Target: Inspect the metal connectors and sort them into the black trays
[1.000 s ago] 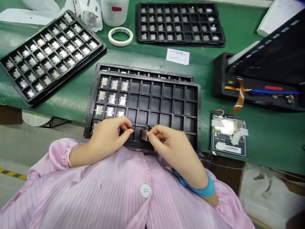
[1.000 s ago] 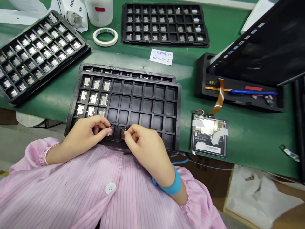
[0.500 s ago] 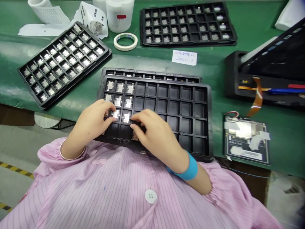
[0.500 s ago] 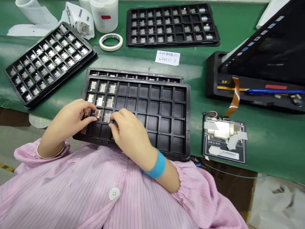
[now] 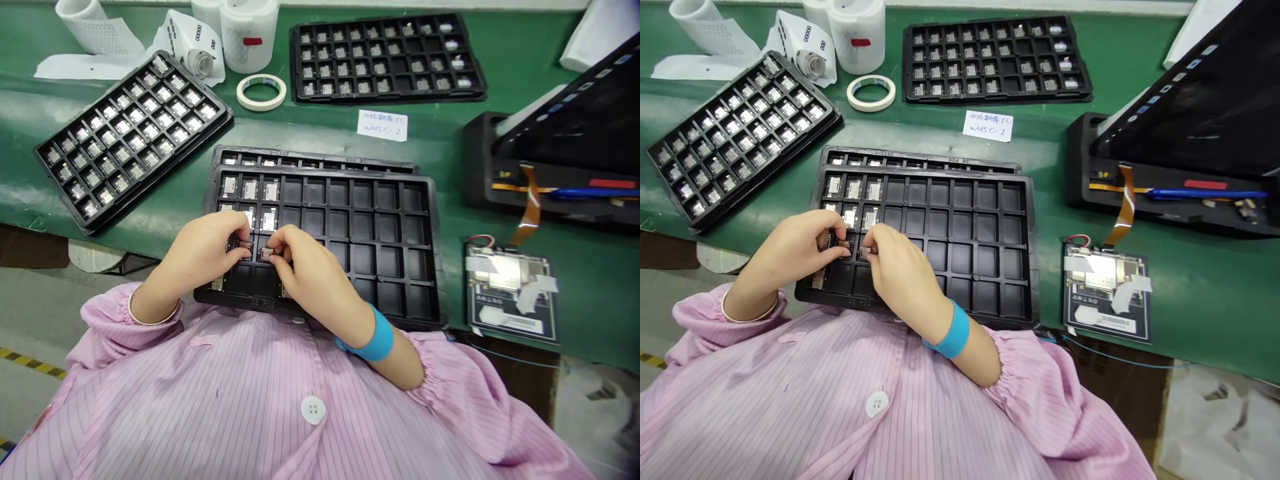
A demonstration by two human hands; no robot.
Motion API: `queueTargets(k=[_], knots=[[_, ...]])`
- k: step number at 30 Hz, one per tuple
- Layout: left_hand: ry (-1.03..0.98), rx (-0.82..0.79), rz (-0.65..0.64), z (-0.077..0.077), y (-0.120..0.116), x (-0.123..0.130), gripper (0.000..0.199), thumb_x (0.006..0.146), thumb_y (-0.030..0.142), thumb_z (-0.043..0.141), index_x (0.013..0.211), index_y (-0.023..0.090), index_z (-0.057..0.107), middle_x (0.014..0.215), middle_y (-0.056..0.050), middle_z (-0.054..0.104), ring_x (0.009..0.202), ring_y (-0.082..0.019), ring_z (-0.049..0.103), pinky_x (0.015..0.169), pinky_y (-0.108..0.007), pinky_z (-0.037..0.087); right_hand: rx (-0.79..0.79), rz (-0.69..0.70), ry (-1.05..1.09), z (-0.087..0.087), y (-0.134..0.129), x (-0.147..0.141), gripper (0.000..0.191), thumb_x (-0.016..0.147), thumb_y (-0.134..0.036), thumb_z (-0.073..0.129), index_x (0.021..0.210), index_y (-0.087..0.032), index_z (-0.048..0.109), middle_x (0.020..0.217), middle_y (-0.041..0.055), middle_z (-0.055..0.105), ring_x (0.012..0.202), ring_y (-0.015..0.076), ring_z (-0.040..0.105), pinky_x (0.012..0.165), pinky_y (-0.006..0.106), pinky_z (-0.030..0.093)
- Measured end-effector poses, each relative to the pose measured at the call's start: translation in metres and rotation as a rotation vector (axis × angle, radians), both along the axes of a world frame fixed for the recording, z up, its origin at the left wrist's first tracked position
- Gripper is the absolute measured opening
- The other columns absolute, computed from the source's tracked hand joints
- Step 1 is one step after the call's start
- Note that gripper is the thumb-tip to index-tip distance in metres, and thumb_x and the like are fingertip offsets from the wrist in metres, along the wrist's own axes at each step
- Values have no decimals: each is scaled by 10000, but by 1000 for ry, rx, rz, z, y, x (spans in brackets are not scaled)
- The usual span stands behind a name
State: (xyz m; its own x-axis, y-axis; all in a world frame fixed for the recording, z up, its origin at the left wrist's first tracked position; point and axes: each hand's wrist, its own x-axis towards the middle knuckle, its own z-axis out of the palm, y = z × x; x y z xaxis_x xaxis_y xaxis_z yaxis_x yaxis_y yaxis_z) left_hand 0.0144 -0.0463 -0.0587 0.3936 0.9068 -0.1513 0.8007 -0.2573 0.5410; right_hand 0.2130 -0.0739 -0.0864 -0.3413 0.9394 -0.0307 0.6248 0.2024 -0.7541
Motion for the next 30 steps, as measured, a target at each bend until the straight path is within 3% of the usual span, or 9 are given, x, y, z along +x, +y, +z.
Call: queueTargets(k=[3, 6, 8, 12, 17, 21, 24, 28, 30], knots=[[-245, -48, 70, 1, -4, 2, 132, 830, 185, 687, 950, 201, 633, 762, 19, 607, 637, -121, 534, 593, -252, 404, -102, -64, 291, 3, -3, 8, 239, 862, -69, 586, 1057, -201, 542, 865, 4, 625, 734, 151, 581, 703, 311, 485], [-526, -104, 151, 5, -12, 8, 286, 868, 208, 678, 1153, 193, 662, 950, -34, 669, 747, -122, 635, 676, -234, 510, -255, -128, 569, 12, -8, 18, 235, 857, -168, 655, 1072, -194, 566, 886, 14, 628, 759, 144, 603, 655, 279, 496], [-680, -230, 213, 8, -19, 15, 231, 883, 229, 681, 1104, 164, 684, 966, -54, 698, 771, -132, 684, 704, -230, 550, -341, -162, 658, 20, -12, 25, 244, 851, -216, 684, 1069, -198, 576, 881, 14, 626, 753, 140, 604, 625, 267, 491], [-892, -483, 283, 15, -31, 30, 154, 868, 255, 731, 943, 146, 653, 809, -28, 732, 701, -128, 708, 631, -185, 560, -406, -166, 705, 33, -18, 37, 268, 835, -226, 701, 1074, -209, 582, 833, -6, 619, 690, 123, 578, 611, 261, 490], [-947, -642, 269, 19, -41, 39, 199, 856, 240, 758, 973, 168, 614, 758, -19, 753, 677, -135, 723, 616, -173, 559, -387, -173, 692, 41, -21, 44, 304, 818, -188, 695, 1100, -223, 588, 798, -18, 607, 647, 112, 530, 542, 234, 437], [-889, -646, 247, 21, -46, 42, 263, 848, 213, 765, 1081, 171, 649, 729, -16, 757, 691, -148, 737, 618, -173, 563, -358, -189, 670, 44, -24, 45, 292, 818, -178, 677, 1092, -227, 591, 777, -18, 605, 640, 118, 539, 535, 240, 439], [-923, -641, 267, 21, -48, 45, 243, 830, 182, 774, 1053, 167, 680, 749, -16, 766, 693, -160, 746, 595, -174, 577, -358, -186, 665, 44, -27, 46, 254, 840, -209, 677, 1083, -226, 605, 783, -10, 628, 667, 127, 587, 561, 244, 475], [-984, -650, 305, 20, -49, 47, 231, 811, 175, 792, 1018, 162, 688, 762, -17, 770, 693, -176, 754, 611, -198, 614, -383, -158, 633, 43, -30, 48, 92, 865, -254, 687, 901, -207, 617, 698, -10, 633, 603, 118, 583, 500, 223, 451], [-1010, -680, 311, 19, -49, 48, 224, 816, 178, 793, 1015, 166, 691, 772, -12, 773, 691, -170, 755, 627, -192, 623, -390, -140, 605, 43, -31, 49, 150, 863, -269, 701, 783, -204, 592, 634, -19, 612, 534, 102, 538, 460, 216, 418]])
